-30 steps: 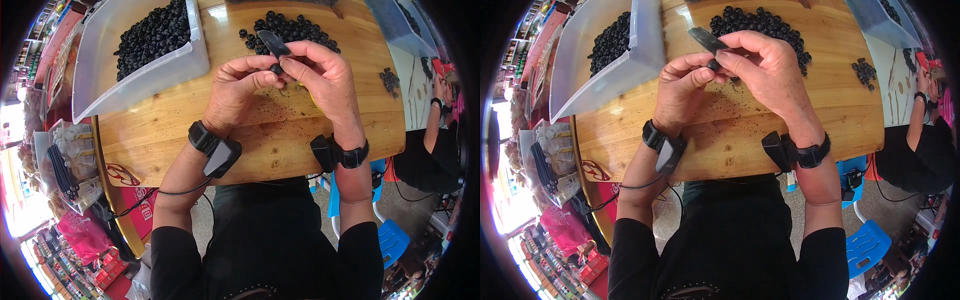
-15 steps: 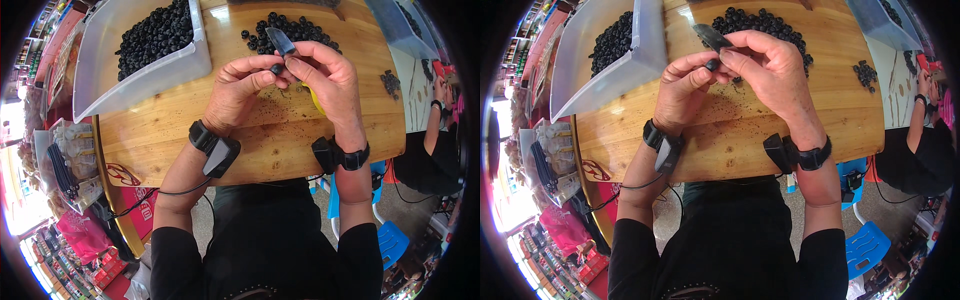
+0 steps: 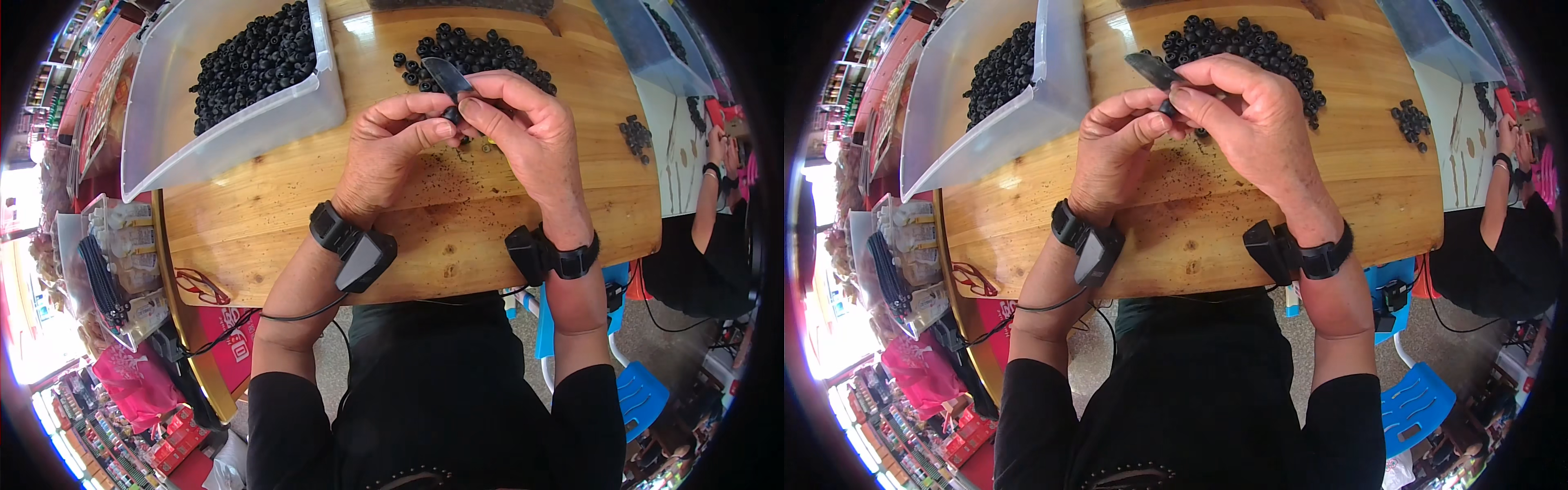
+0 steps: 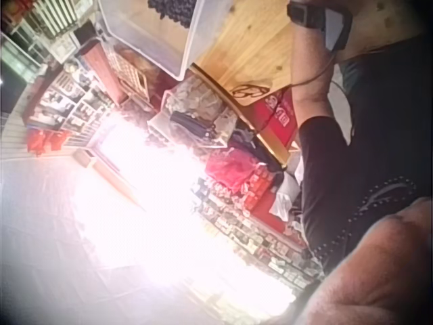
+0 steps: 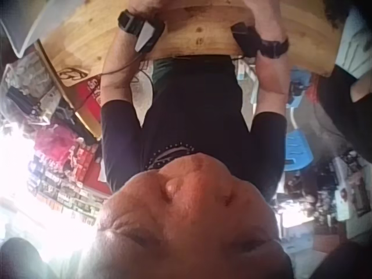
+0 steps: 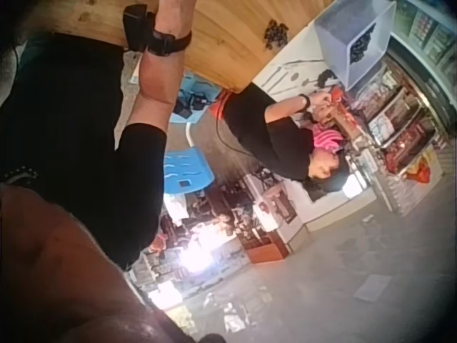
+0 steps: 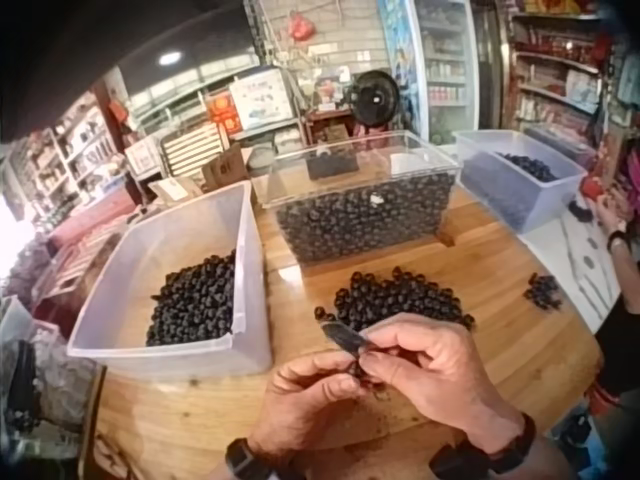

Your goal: The recorder uses a small knife to trim the ends or stems off small dark fruits on a wooden workbench.

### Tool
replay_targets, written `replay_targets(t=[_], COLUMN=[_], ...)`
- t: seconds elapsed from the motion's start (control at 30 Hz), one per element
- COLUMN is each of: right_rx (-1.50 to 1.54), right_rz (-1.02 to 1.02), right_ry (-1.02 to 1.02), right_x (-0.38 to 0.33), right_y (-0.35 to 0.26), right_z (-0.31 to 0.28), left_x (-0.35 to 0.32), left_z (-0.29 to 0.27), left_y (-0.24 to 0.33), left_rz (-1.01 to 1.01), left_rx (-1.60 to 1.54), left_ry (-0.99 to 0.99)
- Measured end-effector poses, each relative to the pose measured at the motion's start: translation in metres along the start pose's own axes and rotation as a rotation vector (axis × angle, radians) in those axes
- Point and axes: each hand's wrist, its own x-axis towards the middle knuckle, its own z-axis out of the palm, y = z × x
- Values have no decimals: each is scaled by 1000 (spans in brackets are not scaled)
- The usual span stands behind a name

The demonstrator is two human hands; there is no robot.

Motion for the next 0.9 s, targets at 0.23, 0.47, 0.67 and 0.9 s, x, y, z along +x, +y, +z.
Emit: replay_targets(t=[0.23,0.47,0.67,0.9], right_rx=[8,-302,-252,-138], right_rz=[-35,-156,-68,49], right_ry=[7,39,90,36], right_x=[0,1,-2,-1], right_y=[2,8,4,0], right_z=[3,8,8,2], left_x=[2,1,0,-1], left_z=[0,-3,3,4], left_y=[-3,-4,-1,-2], left_rz=[8,15,12,24], left_rx=[52,209,183,153], left_ry=[74,138,91,95])
